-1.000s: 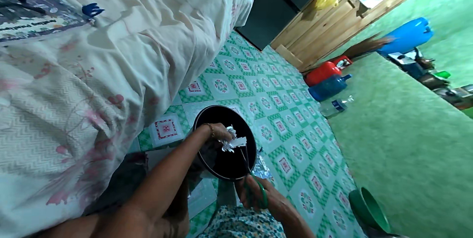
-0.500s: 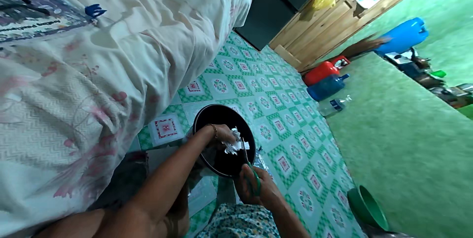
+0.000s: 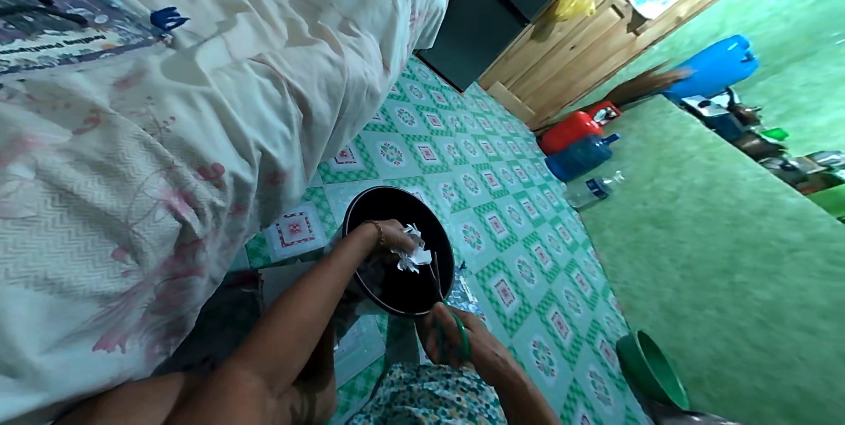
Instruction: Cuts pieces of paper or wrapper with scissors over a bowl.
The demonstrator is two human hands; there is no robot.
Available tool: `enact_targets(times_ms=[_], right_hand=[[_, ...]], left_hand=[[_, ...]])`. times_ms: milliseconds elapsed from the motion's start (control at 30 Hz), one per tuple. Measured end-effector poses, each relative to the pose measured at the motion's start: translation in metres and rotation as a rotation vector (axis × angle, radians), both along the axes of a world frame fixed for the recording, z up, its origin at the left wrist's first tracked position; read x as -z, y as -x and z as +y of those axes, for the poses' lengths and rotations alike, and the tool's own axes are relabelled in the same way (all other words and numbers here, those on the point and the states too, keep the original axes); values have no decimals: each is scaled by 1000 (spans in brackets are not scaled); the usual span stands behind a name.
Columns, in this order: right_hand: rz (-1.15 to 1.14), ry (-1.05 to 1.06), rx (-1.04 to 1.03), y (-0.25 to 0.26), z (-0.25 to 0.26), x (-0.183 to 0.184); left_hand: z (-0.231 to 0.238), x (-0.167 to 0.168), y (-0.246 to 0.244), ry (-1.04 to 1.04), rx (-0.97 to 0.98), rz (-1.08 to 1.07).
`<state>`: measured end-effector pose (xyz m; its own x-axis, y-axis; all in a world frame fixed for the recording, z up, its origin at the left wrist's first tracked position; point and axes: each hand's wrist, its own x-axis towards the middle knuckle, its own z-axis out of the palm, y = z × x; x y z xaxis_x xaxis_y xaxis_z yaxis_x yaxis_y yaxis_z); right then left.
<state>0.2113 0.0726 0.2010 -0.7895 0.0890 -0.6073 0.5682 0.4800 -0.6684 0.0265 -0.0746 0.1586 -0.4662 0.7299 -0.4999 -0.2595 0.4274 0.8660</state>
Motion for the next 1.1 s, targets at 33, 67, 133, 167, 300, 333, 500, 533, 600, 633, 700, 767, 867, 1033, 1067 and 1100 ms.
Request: enact_targets(times_ms=[33, 67, 133, 167, 300, 333, 500, 533, 600, 633, 700, 767, 867, 1033, 1067, 1100], right_hand=[[-5, -22, -12, 2, -1, 0], [-8, -43, -17, 4, -2, 0], [-4, -79, -14, 8, -4, 2], [12, -91, -5, 10, -6, 2], [94, -129, 27, 11, -12, 3], [111, -125, 44, 11, -13, 4], [127, -99, 63, 10, -11, 9], [112, -110, 48, 11, -10, 8], [67, -134, 17, 13, -10, 5], [65, -142, 13, 14, -11, 4], [108, -142, 43, 13, -12, 4], [160, -128, 83, 12, -12, 8], [209, -117, 86, 12, -11, 14], [103, -51, 73, 14, -7, 10], [70, -27, 75, 14, -7, 8], [48, -3, 77, 13, -6, 6]], left_hand=[[1, -3, -2, 7, 6, 6], [1, -6, -5, 10, 13, 17], [0, -12, -9, 14, 36, 48], [-1, -15, -10, 10, 42, 46], [1, -11, -9, -12, 22, 14], [2, -9, -8, -23, 21, 10], [1, -4, -7, -58, 3, -24], [1, -5, -7, -55, 7, -27], [1, -9, -9, -35, 19, -13], [1, -12, -10, -26, 32, -8], [1, -14, -12, -27, 30, -3], [1, -15, -12, -44, 8, -9], [2, -9, -9, -46, 10, -25], [0, -4, -7, -40, -33, -40], [-1, -3, -5, -42, -48, -42], [-2, -1, -3, -50, -62, -40]])
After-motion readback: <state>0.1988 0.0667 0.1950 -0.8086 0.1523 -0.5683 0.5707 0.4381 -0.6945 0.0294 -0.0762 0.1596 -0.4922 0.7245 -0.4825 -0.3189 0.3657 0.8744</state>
